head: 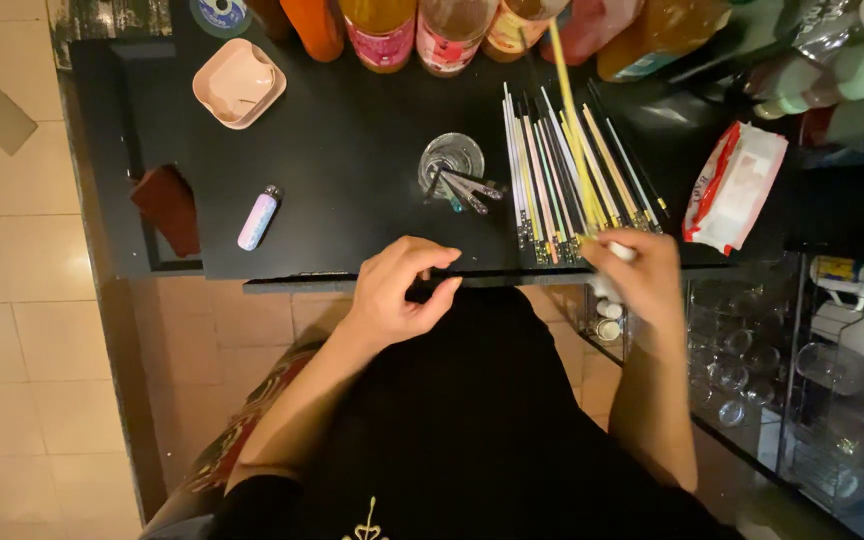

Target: Wiping reusable straws with a wet wipe and organizing them into a glass container.

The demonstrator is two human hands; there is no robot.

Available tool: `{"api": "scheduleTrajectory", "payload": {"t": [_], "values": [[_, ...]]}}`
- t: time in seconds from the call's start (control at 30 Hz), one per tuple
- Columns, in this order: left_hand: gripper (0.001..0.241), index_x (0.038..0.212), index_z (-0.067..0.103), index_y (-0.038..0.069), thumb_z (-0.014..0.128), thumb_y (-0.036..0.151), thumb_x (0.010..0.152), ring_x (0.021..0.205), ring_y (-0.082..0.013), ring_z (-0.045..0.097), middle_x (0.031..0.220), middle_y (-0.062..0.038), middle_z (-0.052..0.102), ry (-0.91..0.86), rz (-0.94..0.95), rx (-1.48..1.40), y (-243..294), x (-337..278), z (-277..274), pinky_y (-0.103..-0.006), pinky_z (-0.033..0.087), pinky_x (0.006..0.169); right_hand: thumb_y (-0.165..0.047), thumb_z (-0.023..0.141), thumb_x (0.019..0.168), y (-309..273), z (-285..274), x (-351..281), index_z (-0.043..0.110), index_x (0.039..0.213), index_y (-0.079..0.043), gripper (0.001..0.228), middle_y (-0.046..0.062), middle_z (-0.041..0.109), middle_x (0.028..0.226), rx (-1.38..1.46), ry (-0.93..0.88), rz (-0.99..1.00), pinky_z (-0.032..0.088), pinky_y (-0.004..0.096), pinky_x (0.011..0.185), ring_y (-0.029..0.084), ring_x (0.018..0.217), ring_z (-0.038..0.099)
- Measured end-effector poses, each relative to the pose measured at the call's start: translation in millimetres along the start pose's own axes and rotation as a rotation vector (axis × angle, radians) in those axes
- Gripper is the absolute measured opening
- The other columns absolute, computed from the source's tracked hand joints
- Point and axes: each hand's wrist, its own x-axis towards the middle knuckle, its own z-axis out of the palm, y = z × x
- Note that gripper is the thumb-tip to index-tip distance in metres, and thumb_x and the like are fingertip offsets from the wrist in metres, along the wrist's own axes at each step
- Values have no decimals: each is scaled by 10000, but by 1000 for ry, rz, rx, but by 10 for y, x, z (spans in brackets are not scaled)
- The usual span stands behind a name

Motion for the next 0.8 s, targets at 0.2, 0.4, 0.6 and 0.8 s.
{"api": "scheduleTrajectory", "payload": {"t": [0.2, 0.4, 0.6, 0.8], "values": [[378, 1262, 692, 168, 832, 118, 914, 735, -187, 563, 857, -4, 550, -47, 264, 301, 409, 659, -173, -321, 473, 648, -29, 813, 845, -715, -200, -522, 757, 935, 6, 111, 25, 704, 798, 30, -47, -221, 449, 202, 563, 46, 654, 602], [467, 1377, 701, 185, 677, 117, 916, 758, -161, 504, 849, 2, 482, -137, 412, 512, 437, 925, -78, -305, 456, 649, -38, 814, 775, -1103, -90, -796, 748, 828, 5, 95, 1, 726, 689, -140, -241, -395, 427, 223, 510, 75, 546, 603], [241, 1194, 714, 182, 738, 162, 955, 773, -164, 565, 862, 18, 548, -104, 435, 564, 234, 1052, -64, -309, 460, 634, -187, 749, 847, -981, -73, -879, 770, 943, -3, 209, 46, 714, 785, 231, -190, -420, 445, 237, 571, 105, 614, 594], [128, 1135, 728, 67, 680, 32, 1021, 735, -150, 626, 878, -39, 653, 60, -75, -48, -101, 1021, -66, -250, 496, 670, -259, 711, 1036, -557, -53, -487, 668, 1172, -12, 285, 130, 727, 1036, 552, -227, -439, 473, 254, 646, 123, 718, 592]]}}
